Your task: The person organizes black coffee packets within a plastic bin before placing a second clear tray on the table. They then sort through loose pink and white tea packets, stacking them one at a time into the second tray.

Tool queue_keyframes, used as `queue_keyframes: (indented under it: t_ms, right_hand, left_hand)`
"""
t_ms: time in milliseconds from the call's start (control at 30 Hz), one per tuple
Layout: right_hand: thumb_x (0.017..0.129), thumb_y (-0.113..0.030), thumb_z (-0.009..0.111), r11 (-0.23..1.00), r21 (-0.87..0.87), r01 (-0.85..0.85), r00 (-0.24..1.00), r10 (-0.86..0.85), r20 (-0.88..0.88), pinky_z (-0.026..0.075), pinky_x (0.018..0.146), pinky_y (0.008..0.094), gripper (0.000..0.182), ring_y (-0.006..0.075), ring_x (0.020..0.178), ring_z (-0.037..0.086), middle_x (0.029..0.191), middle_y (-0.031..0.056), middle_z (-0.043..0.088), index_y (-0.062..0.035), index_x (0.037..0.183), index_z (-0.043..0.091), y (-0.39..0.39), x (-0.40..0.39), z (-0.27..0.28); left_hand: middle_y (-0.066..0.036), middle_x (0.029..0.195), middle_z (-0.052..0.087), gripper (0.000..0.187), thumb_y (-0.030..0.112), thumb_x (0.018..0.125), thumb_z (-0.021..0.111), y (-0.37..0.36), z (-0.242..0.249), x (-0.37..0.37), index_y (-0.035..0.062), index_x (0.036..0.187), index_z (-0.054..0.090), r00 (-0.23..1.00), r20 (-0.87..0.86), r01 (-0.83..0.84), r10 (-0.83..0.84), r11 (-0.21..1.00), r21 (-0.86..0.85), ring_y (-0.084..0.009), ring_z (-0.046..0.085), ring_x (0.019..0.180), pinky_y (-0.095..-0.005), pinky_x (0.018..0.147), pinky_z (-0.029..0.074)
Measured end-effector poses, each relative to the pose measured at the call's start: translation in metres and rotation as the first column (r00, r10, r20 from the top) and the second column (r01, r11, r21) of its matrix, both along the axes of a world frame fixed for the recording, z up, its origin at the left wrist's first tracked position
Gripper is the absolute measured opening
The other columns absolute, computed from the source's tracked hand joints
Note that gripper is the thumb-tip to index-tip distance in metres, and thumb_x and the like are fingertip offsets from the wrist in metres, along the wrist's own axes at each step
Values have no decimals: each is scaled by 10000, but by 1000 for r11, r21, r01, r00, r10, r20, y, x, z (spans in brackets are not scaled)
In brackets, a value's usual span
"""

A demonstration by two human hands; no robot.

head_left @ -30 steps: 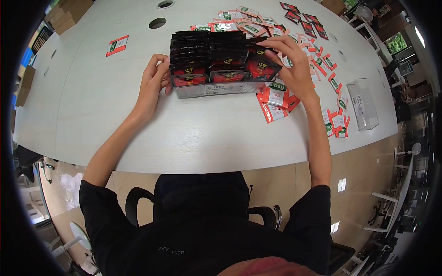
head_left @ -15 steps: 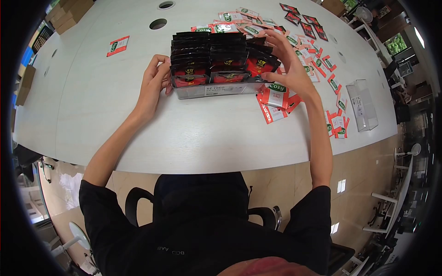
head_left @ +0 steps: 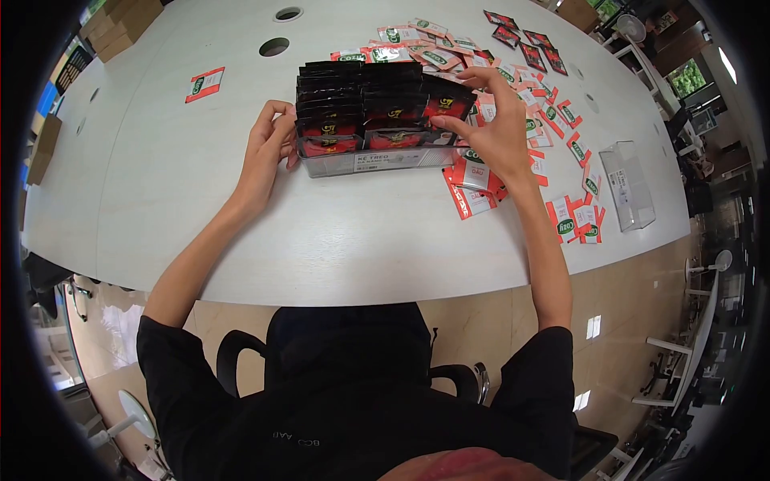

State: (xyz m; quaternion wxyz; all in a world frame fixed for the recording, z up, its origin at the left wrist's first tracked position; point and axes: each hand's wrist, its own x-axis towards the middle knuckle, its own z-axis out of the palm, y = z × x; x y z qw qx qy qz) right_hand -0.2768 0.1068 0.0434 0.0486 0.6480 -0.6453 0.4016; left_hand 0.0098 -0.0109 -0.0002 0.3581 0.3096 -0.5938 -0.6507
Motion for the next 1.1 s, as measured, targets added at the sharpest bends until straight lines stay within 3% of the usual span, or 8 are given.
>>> queue_keyframes:
  t_ms: [200, 400, 567, 633, 700, 833, 1000, 1100]
  right_hand:
    - [827, -248, 736, 981, -189, -31, 993, 53, 110, 433, 914, 368, 420, 209, 988, 619, 1039, 82, 674, -66, 1167, 569, -7, -17, -1]
    - [985, -307, 493, 967, -150, 204, 979, -200, 40, 445, 875, 368, 326, 262, 978, 622, 1013, 140, 675, -23, 1093, 611, -2, -70, -6]
    - [986, -258, 470, 996, -32, 88, 978, -92, -188, 372, 1013, 399, 365, 303, 1169, 520, 1237, 167, 588, -52, 1283, 522, -9, -94, -37]
    - [986, -253, 463, 1000, 17, 26, 988, -23, -153, 345, 1041, 406, 401, 305, 1218, 477, 1300, 165, 541, -69, 1342, 469, -7, -95, -45]
    - [983, -260, 454, 995, 93, -31, 994, 40, -98, 306, 1073, 426, 494, 307, 1305, 393, 1390, 156, 470, -99, 1442, 366, -10, -93, -49]
    - [987, -295, 439, 995, 96, -17, 991, 29, -134, 278, 1086, 453, 491, 303, 1312, 391, 1385, 160, 475, -87, 1428, 384, -16, -101, -56]
    - [990, -350, 411, 892, 130, 433, 844, -351, -405, 268, 1071, 489, 428, 338, 1309, 393, 1357, 150, 505, -77, 1299, 526, -10, -130, -62]
    - [984, -364, 426, 917, 62, 393, 882, -357, -307, 289, 1054, 482, 411, 351, 1270, 424, 1322, 143, 534, -75, 1231, 582, -6, -135, -60]
  left_hand:
    - [32, 684, 453, 159, 231, 993, 492, 2, 7, 0, 83, 1023, 442, 998, 23, -52, 53, 997, -49, -42, 406, 566, -206, 504, 341]
    - [56, 712, 388, 262, -5, 862, 631, -15, 11, 5, 86, 1024, 447, 981, -71, -194, 182, 878, -438, -28, 390, 638, -188, 558, 359]
    - [64, 709, 361, 287, -54, 828, 624, -18, 8, 7, 110, 966, 433, 968, -158, -245, 195, 866, -436, -24, 367, 644, -193, 585, 344]
    - [61, 645, 357, 330, -77, 789, 661, -16, 10, 8, 99, 912, 410, 946, -211, -301, 246, 906, -297, -23, 381, 605, -201, 662, 466]
    - [67, 634, 357, 314, -66, 796, 652, -17, 6, 9, 106, 900, 411, 943, -221, -302, 247, 917, -262, -21, 367, 593, -197, 612, 416]
    - [77, 611, 388, 257, -13, 836, 622, -8, 5, 1, 124, 874, 408, 939, -218, -302, 267, 942, -147, -14, 335, 559, -208, 516, 268]
    - [71, 617, 435, 222, 26, 864, 604, -7, 4, 1, 126, 864, 406, 946, -196, -282, 259, 955, -97, -18, 326, 536, -211, 506, 259]
    - [71, 617, 442, 190, 57, 891, 585, -7, 1, 1, 128, 861, 410, 951, -186, -265, 246, 960, -85, -20, 328, 528, -209, 495, 255]
